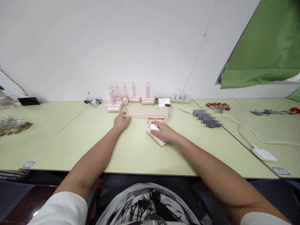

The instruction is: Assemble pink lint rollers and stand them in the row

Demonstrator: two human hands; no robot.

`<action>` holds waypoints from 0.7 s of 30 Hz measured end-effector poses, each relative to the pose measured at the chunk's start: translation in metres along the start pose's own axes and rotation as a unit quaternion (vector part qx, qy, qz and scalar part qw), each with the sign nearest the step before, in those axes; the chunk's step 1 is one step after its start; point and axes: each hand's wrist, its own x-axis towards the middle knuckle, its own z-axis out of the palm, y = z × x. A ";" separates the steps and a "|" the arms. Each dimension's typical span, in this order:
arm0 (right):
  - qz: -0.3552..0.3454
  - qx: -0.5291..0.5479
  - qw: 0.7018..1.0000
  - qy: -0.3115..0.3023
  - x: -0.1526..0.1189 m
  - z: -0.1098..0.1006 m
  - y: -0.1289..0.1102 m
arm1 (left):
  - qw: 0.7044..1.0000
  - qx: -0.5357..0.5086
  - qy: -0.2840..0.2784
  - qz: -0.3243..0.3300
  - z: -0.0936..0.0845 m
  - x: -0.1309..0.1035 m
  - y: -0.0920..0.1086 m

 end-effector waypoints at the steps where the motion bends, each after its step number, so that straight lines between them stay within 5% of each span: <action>1: 0.000 -0.002 1.000 0.000 0.000 0.000 -0.001 | 1.000 0.001 0.000 -0.001 0.000 0.000 0.000; 21: 0.019 -0.007 1.000 -0.007 0.000 -0.007 0.003 | 0.999 0.033 -0.012 0.009 -0.001 -0.003 0.003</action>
